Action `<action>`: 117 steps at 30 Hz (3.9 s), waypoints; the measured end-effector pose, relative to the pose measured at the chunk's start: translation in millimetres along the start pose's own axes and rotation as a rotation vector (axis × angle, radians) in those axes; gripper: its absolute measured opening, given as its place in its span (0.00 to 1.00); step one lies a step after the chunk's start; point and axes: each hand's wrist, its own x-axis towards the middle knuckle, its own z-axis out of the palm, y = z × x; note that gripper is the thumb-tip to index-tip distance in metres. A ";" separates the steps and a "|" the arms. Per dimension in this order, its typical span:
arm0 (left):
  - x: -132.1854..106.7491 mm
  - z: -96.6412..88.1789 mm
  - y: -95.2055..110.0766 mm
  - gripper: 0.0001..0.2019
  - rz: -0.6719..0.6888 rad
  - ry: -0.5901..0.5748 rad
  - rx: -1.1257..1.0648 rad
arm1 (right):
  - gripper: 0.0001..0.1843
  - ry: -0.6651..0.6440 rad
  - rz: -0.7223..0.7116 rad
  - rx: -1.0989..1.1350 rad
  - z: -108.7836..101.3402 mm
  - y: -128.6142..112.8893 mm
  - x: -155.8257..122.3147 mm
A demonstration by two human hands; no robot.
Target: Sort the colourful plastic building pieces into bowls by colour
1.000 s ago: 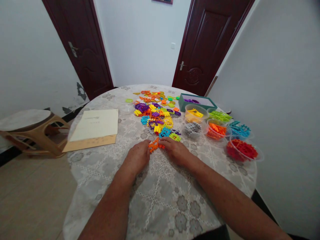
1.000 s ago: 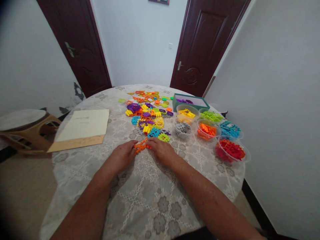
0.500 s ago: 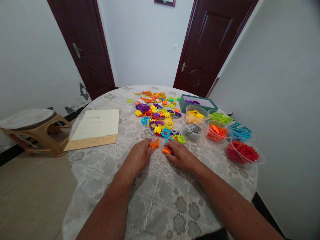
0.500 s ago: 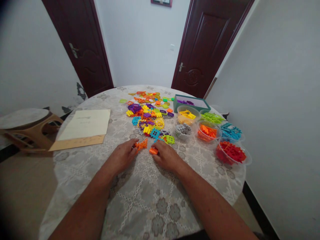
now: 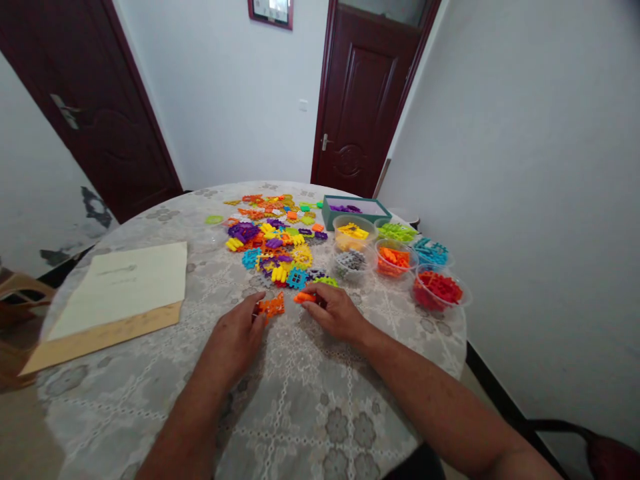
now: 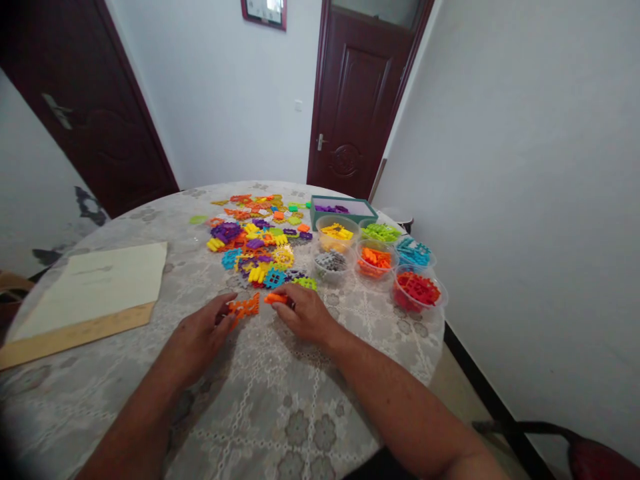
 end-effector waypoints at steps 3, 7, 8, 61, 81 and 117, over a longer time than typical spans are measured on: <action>1.3 1.2 -2.8 0.25 0.004 0.002 0.021 | 0.10 0.243 0.000 -0.159 -36.9 7.3 10.3; 2.5 2.8 -4.4 0.25 0.023 -0.002 0.026 | 0.15 0.560 0.144 -0.552 -105.2 30.8 12.9; 2.1 2.7 -3.8 0.25 0.025 -0.002 0.021 | 0.16 0.602 0.189 -0.659 -119.3 38.1 10.3; -6.1 4.8 2.8 0.20 0.032 -0.074 0.001 | 0.21 -0.231 0.082 -0.567 -8.0 13.9 -2.8; -7.9 6.8 0.4 0.20 0.113 0.020 -0.001 | 0.14 -0.006 0.162 -0.253 -9.0 29.5 36.8; -13.1 -1.8 12.3 0.16 0.041 -0.083 0.095 | 0.21 -0.066 0.058 -0.485 38.9 49.0 58.2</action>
